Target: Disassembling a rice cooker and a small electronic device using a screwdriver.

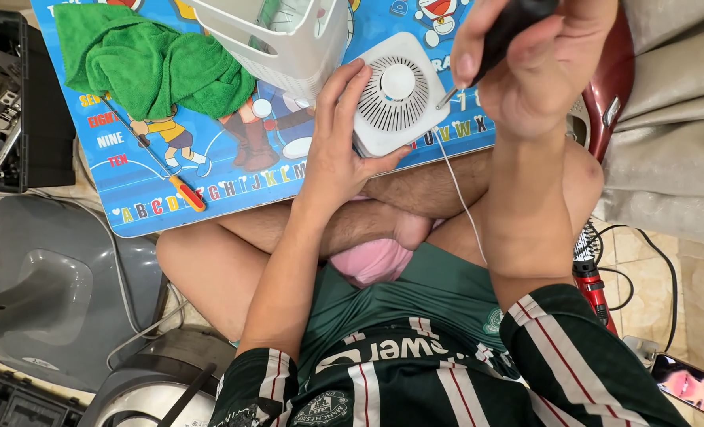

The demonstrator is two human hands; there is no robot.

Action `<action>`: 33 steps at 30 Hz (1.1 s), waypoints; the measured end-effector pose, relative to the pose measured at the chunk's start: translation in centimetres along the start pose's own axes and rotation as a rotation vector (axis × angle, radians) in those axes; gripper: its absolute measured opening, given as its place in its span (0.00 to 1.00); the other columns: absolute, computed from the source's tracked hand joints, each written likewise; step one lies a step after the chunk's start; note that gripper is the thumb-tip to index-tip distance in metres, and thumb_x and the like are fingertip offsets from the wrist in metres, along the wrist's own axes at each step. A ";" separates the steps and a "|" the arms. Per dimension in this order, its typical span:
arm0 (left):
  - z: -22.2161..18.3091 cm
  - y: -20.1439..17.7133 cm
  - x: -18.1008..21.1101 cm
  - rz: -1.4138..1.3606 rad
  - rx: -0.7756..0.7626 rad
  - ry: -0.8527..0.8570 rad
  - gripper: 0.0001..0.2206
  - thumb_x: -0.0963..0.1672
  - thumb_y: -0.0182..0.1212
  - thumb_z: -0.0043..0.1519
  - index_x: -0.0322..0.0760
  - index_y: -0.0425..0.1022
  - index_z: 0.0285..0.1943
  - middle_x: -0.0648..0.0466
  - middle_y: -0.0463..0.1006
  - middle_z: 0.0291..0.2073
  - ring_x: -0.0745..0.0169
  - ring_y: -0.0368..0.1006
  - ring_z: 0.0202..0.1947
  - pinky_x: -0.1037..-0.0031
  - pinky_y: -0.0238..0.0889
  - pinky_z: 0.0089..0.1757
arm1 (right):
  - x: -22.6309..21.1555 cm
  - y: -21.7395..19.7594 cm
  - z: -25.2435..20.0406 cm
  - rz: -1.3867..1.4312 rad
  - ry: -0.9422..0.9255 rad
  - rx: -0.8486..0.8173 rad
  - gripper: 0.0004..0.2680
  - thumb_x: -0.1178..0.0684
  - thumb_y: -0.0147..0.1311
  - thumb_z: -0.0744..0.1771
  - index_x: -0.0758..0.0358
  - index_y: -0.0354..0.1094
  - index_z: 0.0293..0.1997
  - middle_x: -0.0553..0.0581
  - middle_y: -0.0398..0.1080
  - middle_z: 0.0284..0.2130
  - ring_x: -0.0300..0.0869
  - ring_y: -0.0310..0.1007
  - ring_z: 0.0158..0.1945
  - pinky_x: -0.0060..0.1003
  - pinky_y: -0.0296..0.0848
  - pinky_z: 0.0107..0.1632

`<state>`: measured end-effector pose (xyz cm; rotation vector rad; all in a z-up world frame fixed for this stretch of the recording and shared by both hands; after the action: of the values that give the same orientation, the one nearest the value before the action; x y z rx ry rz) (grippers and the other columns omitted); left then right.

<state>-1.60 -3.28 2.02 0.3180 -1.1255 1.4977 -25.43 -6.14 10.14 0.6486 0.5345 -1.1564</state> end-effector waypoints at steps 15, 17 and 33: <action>0.0 0.0 0.0 -0.002 0.005 0.002 0.47 0.50 0.88 0.73 0.42 0.51 0.91 0.46 0.56 0.86 0.42 0.60 0.89 0.49 0.58 0.87 | -2.8 0.3 0.4 -0.264 -0.022 -0.017 0.14 0.44 0.61 0.75 0.57 0.63 0.65 0.79 0.72 0.44 0.66 0.77 0.39 0.58 0.79 0.43; 0.0 0.0 0.0 0.001 0.007 0.007 0.47 0.50 0.89 0.73 0.42 0.51 0.91 0.45 0.56 0.86 0.42 0.60 0.89 0.49 0.59 0.87 | -3.5 1.2 0.7 -0.269 -0.008 -0.049 0.13 0.44 0.56 0.77 0.57 0.60 0.66 0.82 0.71 0.41 0.66 0.76 0.36 0.57 0.79 0.41; -0.1 -0.2 0.1 -0.012 -0.006 0.009 0.47 0.49 0.89 0.74 0.43 0.50 0.92 0.46 0.56 0.87 0.40 0.60 0.90 0.48 0.59 0.87 | -5.8 1.7 1.0 -0.485 0.083 0.021 0.18 0.45 0.55 0.80 0.78 0.61 0.59 0.86 0.75 0.50 0.70 0.83 0.45 0.61 0.89 0.50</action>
<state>-1.44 -3.16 2.16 0.3138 -1.1189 1.4838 -25.58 -2.60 15.17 0.6025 0.7779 -1.5955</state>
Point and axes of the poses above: each hand's wrist, its own z-axis towards the middle knuckle, its own y-axis out of the palm, x = y × z, the point moved 4 cm from there along z, towards the middle knuckle
